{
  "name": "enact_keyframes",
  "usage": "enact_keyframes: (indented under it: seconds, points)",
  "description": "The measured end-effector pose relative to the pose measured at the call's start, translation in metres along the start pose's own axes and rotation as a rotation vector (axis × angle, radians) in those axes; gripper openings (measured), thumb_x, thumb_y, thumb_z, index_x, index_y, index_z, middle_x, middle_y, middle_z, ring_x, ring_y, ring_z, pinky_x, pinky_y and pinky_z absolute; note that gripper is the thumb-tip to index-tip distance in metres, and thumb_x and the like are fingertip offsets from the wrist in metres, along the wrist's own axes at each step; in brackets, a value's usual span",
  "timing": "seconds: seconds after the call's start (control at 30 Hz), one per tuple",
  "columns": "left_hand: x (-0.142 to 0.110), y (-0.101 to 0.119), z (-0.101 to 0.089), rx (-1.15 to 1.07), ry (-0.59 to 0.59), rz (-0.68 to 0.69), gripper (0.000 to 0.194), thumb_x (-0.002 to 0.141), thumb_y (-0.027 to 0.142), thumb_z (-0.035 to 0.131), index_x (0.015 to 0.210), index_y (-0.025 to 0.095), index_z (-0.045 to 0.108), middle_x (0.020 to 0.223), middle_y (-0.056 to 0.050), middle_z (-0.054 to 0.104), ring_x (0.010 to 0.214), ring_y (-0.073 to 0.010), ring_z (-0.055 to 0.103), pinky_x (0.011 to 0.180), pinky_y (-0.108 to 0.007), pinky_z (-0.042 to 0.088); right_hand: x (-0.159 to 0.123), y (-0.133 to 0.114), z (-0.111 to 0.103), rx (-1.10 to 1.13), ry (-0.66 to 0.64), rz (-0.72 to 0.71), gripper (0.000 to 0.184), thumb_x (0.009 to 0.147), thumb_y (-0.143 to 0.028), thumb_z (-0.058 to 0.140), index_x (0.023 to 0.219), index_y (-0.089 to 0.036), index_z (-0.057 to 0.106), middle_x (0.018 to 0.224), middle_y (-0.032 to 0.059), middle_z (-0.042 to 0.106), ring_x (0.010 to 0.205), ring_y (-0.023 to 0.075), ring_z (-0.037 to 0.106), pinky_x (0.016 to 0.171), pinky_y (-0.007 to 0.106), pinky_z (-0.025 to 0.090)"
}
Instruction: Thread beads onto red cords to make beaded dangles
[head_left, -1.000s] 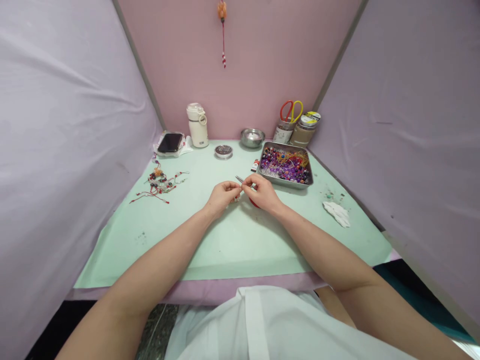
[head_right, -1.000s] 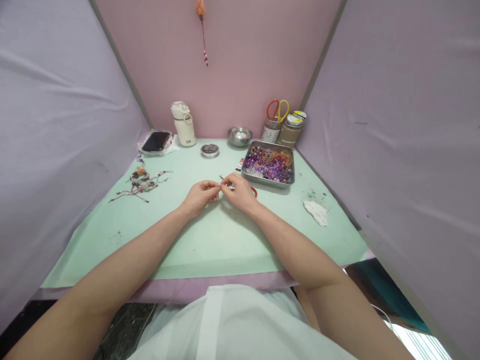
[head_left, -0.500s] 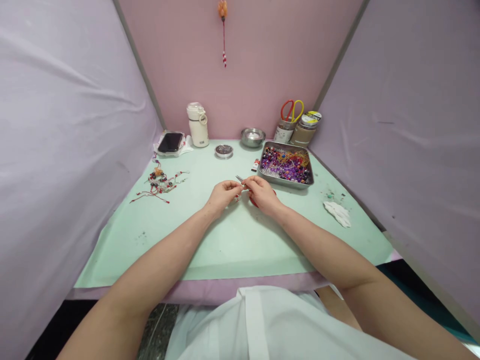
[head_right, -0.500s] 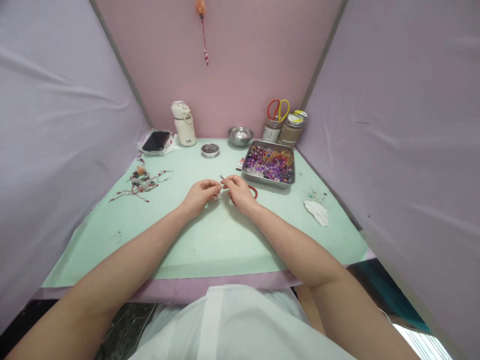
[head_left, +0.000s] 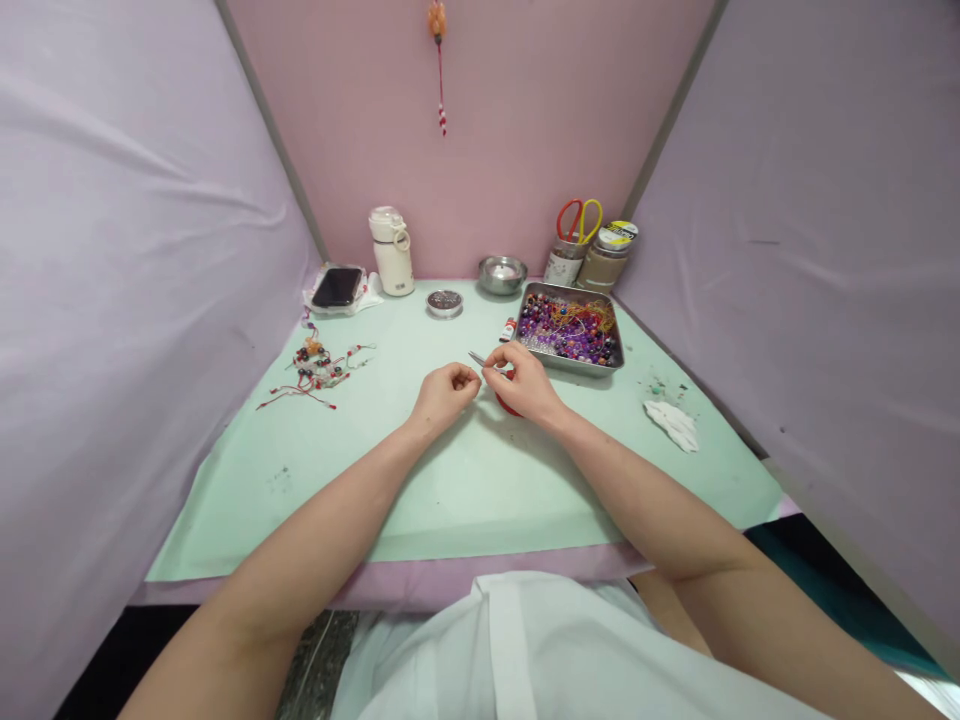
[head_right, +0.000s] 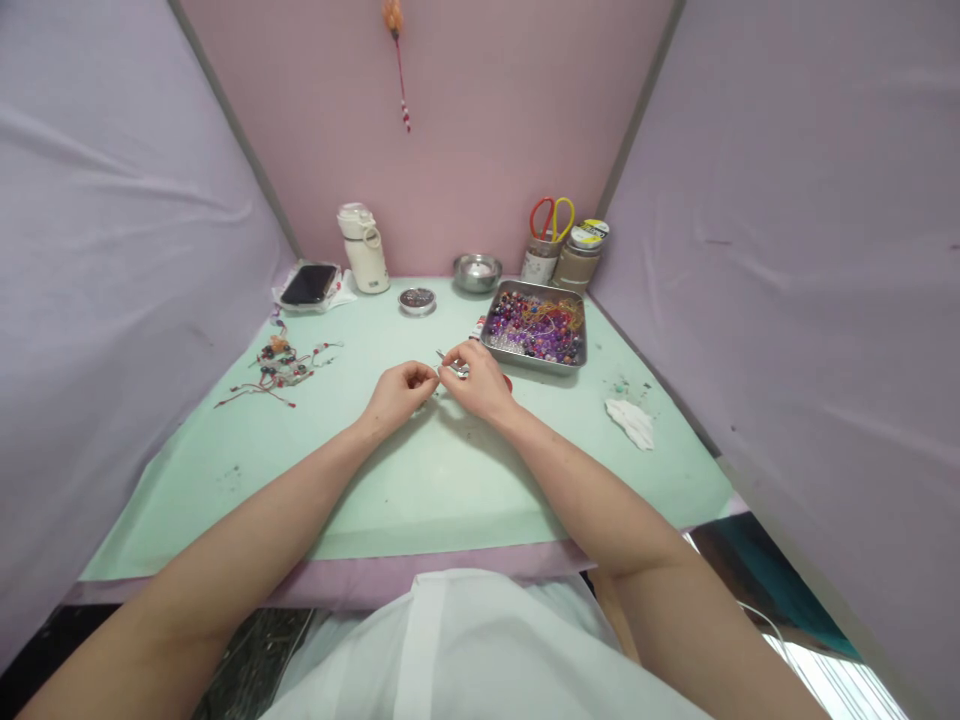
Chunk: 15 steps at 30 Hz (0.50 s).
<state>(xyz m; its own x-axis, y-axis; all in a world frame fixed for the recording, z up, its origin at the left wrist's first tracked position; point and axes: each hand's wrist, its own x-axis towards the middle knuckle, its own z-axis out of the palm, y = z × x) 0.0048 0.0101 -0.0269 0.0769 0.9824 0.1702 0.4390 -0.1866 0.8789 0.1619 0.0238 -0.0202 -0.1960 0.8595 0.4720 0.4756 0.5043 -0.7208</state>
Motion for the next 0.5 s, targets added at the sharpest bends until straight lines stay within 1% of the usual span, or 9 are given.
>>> enact_keyframes:
  seconds: [0.07,0.17,0.37,0.5]
  points:
    - [-0.0011,0.0010,0.0001,0.118,0.023,0.041,0.012,0.069,0.022,0.055,0.074,0.016,0.064,0.065,0.000,0.062,0.059,-0.0113,0.051,0.060,-0.024,0.038,-0.0025,-0.0019,0.0001,-0.089,-0.022,-0.063,0.003,0.076,-0.023,0.057,0.076,-0.021,0.059,0.089,0.0037,0.058,0.089,0.0187,0.054,0.081,0.033,0.041]
    - [-0.0025,0.0033,-0.0002,0.237,0.028,0.081,0.014,0.068,0.017,0.053,0.075,0.016,0.066,0.067,-0.001,0.063,0.062,-0.0126,0.052,0.062,-0.024,0.039,-0.0051,-0.0019,0.0025,-0.188,-0.037,-0.098,0.007,0.078,-0.028,0.059,0.075,-0.021,0.059,0.091,0.0044,0.058,0.094,0.0208,0.053,0.085,0.036,0.039]
    - [-0.0031,0.0039,0.0010,0.251,0.021,0.087,0.014,0.071,0.020,0.053,0.074,0.016,0.066,0.069,-0.002,0.065,0.062,-0.0127,0.053,0.062,-0.024,0.040,-0.0052,0.0028,0.0046,-0.226,-0.108,-0.103,0.010,0.083,-0.022,0.052,0.074,-0.021,0.058,0.094,0.0051,0.059,0.095,0.0209,0.052,0.084,0.035,0.038]
    - [-0.0036,0.0048,0.0008,0.252,0.016,0.075,0.014,0.071,0.021,0.054,0.075,0.016,0.066,0.069,-0.002,0.066,0.061,-0.0128,0.054,0.063,-0.025,0.040,-0.0055,0.0027,0.0049,-0.220,-0.119,-0.118,0.012,0.087,-0.024,0.049,0.078,-0.021,0.056,0.100,0.0057,0.059,0.099,0.0212,0.051,0.084,0.035,0.037]
